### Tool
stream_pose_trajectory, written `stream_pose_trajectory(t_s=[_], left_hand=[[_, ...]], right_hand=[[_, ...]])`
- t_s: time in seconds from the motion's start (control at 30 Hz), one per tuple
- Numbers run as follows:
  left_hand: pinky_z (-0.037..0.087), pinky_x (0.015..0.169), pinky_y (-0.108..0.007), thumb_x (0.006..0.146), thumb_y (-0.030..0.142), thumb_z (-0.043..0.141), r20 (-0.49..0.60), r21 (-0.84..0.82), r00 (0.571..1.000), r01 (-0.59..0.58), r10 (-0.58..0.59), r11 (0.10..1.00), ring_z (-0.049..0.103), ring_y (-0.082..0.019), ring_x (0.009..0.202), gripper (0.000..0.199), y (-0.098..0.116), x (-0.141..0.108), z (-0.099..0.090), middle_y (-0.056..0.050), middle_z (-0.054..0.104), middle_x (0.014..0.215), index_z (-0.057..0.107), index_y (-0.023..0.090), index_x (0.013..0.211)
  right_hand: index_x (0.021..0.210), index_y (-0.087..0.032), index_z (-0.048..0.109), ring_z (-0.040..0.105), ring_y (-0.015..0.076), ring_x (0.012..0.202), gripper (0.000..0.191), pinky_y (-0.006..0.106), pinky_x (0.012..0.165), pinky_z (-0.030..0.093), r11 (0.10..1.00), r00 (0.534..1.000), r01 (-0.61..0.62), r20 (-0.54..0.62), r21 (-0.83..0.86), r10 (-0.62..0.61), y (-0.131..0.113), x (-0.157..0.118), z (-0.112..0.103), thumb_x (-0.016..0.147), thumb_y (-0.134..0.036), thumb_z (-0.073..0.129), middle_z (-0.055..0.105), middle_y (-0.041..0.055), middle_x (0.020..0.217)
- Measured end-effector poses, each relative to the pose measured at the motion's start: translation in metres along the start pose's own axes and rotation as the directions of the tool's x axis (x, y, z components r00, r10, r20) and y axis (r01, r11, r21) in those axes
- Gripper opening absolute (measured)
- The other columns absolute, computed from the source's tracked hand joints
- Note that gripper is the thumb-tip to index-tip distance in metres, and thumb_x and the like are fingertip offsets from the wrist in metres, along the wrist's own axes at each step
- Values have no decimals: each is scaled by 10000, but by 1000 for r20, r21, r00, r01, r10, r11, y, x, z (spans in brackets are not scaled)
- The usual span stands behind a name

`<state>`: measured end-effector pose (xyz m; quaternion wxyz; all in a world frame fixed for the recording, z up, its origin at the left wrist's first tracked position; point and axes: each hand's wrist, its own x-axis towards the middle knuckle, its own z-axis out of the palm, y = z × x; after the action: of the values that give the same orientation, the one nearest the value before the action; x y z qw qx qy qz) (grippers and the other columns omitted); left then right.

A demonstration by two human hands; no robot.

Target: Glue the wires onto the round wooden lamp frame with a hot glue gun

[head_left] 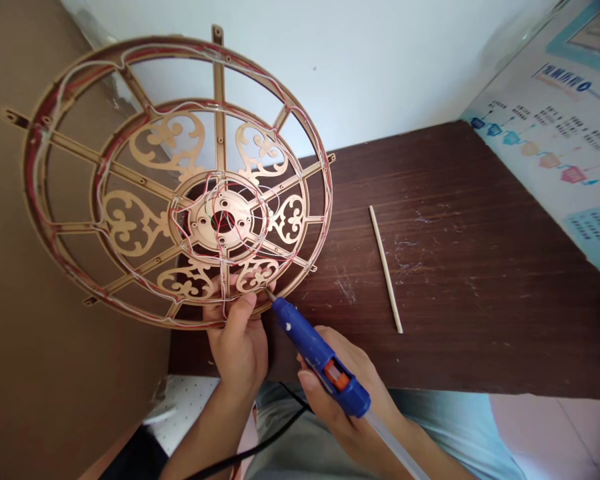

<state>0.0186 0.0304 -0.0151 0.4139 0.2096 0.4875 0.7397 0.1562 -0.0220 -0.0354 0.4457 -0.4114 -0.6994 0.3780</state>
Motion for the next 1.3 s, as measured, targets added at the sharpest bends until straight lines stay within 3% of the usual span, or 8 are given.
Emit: stream_pose_trajectory(t_s=[0.37,0.47,0.6,0.67,0.77,0.83,1.03,1.3], left_hand=[[652,830,-356,727,158,846,-16,7,1000,6,-6,1000,762,-201,872,236,5,-4,-1,37,783,894,765,281,912],[655,845,-358,711,148,848,-24,-6,1000,17,-17,1000,768,-208,915,282,5,-2,-2,33,792,948,771,284,945],[648,853,-328,693,133,859,-45,-53,999,9,-11,999,755,-186,916,311,2,2,-3,35,790,962,772,280,953],[642,857,-327,697,124,853,-46,-63,999,-4,1,998,752,-183,915,298,1,3,-3,39,785,947,763,277,937],[637,841,-337,702,120,845,-42,-74,999,-17,14,997,752,-190,894,277,2,2,-5,42,776,914,751,274,913],[635,847,-350,715,124,834,-35,-76,999,-19,16,997,758,-200,906,270,4,-1,-6,40,779,915,754,276,923],[626,932,-326,747,138,822,-18,-102,998,51,-53,994,761,-188,1014,235,17,-17,-4,40,807,1021,771,278,929],[676,884,-354,730,178,858,3,-164,979,202,-205,965,796,-248,1019,459,36,-44,-3,-3,826,1110,780,313,1161]], right_hand=[[1195,-235,661,710,227,794,328,353,729,583,989,993,90,-89,117,-80,5,-11,2,1086,-508,516,731,66,955],[1390,-252,646,755,269,958,527,371,788,635,983,980,-26,-190,181,61,3,-22,4,1051,-639,533,724,109,1170],[1366,-259,678,714,307,1207,437,420,997,626,847,732,-471,-427,247,531,-5,-35,3,1046,-548,605,735,110,1275],[1308,-265,702,730,315,1192,467,439,1024,625,749,618,-570,-425,338,662,-10,-37,-1,1005,-615,643,776,93,1217],[1276,-267,686,782,307,1065,527,424,923,666,639,537,-605,-349,475,768,-18,-32,-10,941,-675,699,810,73,1096],[1303,-270,642,796,290,1002,564,402,863,676,640,564,-589,-317,494,763,-20,-26,-16,902,-645,769,811,61,1072],[1134,-231,635,777,259,816,504,390,720,656,802,774,-508,-243,313,585,-9,2,-30,848,-589,844,802,74,973],[1184,-258,681,727,248,955,284,399,805,592,939,893,-291,-404,-186,197,5,-14,-43,964,-414,773,751,72,1128]])
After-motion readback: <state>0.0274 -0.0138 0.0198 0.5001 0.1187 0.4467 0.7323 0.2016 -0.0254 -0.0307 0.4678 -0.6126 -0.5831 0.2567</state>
